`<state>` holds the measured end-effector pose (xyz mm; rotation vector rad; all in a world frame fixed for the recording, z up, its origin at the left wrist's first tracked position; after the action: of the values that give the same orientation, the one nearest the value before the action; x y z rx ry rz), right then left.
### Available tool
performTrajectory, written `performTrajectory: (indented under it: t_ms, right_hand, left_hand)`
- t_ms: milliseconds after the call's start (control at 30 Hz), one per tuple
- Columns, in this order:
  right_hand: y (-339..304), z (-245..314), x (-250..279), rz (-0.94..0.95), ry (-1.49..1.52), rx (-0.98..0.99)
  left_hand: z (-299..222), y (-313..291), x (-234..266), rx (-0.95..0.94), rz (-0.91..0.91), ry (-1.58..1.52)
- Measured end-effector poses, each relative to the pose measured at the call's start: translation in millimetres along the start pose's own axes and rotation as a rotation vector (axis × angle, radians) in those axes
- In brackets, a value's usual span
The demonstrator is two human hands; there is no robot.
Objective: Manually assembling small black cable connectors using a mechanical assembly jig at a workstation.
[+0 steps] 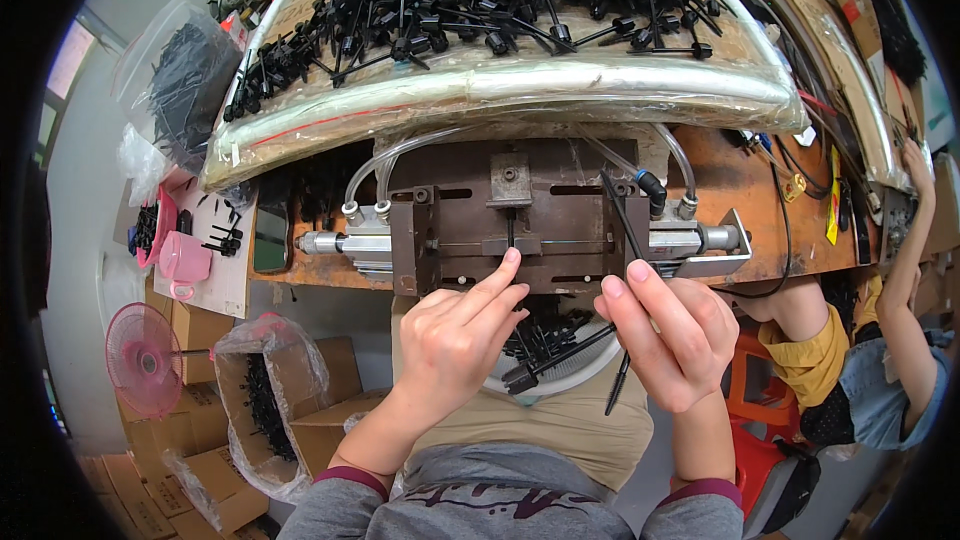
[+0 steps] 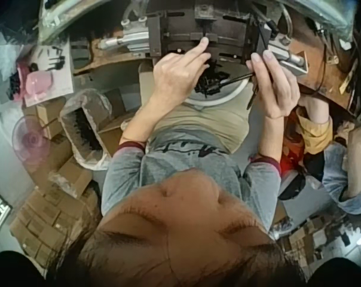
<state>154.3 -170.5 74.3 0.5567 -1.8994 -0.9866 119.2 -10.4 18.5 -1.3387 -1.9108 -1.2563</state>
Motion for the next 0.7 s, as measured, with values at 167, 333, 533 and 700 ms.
performTrajectory:
  t_ms: [167,333,533,700]
  right_hand:
    - [-1.6,7.9,0.9,-0.001,0.062,-0.027]
    - [-4.4,19.5,2.7,0.003,0.153,-0.034]
    - [-14.6,41.7,-6.2,-0.016,0.351,-0.091]
    - [-19.5,39.6,-12.7,-0.026,0.546,-0.251]
  left_hand:
    - [0.6,-0.8,0.7,0.001,0.001,0.012]
    - [-5.0,1.9,13.1,0.076,0.016,-0.271]
    - [-25.1,8.0,26.2,-0.124,0.051,-0.636]
    - [-14.4,2.7,22.2,-0.052,-0.002,-0.655]
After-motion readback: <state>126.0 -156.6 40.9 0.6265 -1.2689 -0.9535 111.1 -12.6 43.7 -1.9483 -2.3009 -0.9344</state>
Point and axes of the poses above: each hand's wrist, its own y-axis towards the middle knuckle, its own x-axis out of the back of the hand, z = x × y, the point moved 7 cm from there along y, towards the middle knuckle, and after that the axes turned 10 degrees about x, right-handed, at the moved point
